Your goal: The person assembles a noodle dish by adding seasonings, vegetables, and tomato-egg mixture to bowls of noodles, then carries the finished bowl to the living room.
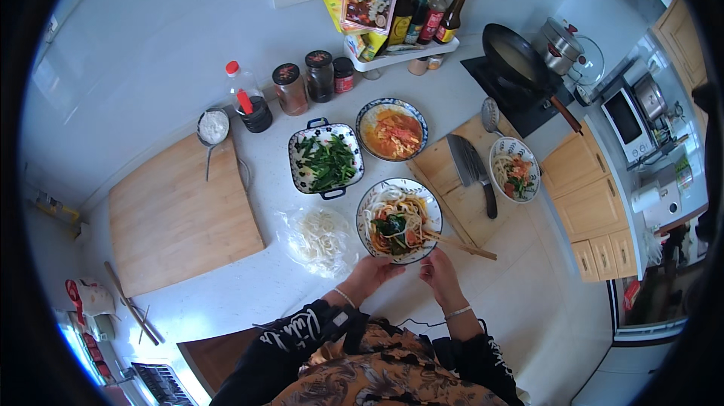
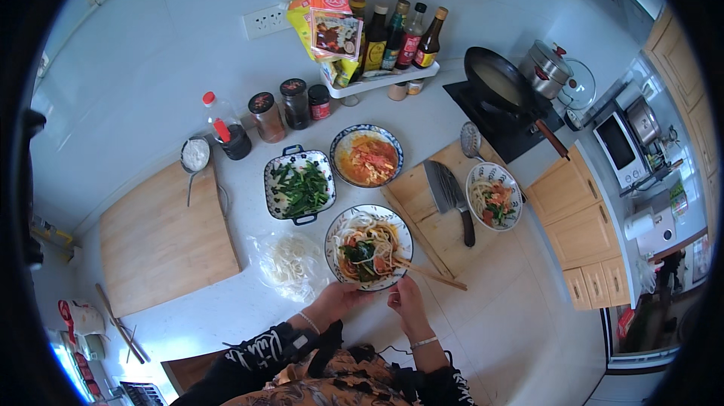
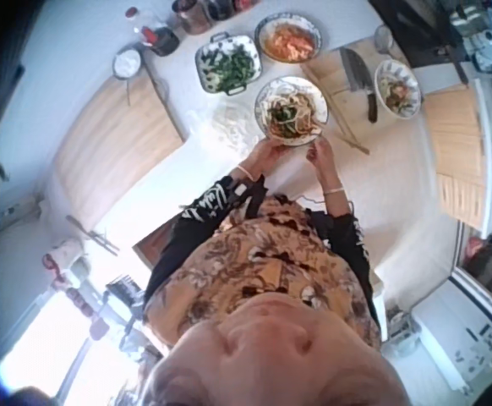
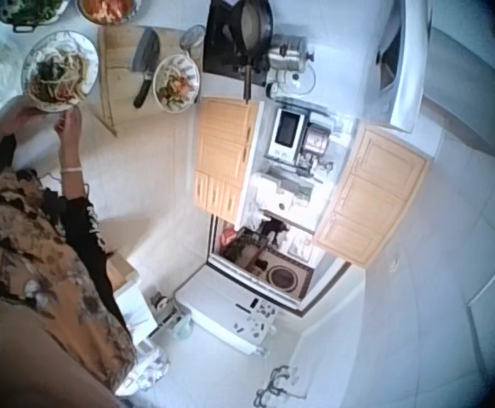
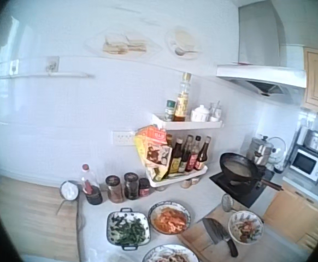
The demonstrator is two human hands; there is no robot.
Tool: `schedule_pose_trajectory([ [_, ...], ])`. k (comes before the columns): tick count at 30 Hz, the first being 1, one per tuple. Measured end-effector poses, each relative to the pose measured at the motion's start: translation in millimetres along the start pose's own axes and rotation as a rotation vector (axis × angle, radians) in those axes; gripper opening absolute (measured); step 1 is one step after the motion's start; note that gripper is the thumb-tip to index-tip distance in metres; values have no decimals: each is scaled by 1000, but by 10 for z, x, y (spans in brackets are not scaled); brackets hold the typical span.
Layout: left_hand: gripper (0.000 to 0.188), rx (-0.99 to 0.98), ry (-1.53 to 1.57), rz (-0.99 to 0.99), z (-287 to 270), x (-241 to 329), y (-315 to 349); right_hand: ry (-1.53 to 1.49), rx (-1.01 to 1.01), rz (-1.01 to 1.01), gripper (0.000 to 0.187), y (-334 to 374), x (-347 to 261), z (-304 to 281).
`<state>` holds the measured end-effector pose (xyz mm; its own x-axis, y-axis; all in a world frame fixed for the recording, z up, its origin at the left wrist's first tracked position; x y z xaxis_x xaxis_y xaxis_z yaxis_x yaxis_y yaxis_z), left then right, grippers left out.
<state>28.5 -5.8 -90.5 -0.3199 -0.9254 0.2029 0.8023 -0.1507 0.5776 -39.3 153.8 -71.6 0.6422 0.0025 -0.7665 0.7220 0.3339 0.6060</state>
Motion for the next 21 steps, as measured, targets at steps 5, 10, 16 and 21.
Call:
schedule_pose_trajectory([
  [5,31,-104,-543,-443,112,128,542,-10,-42,5,23,-3,-23,-10],
  [10,25,-185,-1086,286,592,1667,13,97,-66,7,26,-3,-18,38],
  [16,21,353,-1512,982,881,3176,-607,511,-161,256,30,139,-192,179],
  [21,26,292,-1737,1091,878,3394,-837,205,-321,64,29,37,-609,846],
])
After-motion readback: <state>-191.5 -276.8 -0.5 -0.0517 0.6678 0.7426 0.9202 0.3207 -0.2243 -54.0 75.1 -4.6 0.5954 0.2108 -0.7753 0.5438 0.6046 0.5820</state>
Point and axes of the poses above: each hand's wrist, its own y-axis away from the middle knuckle, its own z-axis out of the palm, x = y × z, the point moved 4 cm from there along -y, towards the middle knuckle, and after that the axes turned 1 degree about -z, right-handed, at the moved point
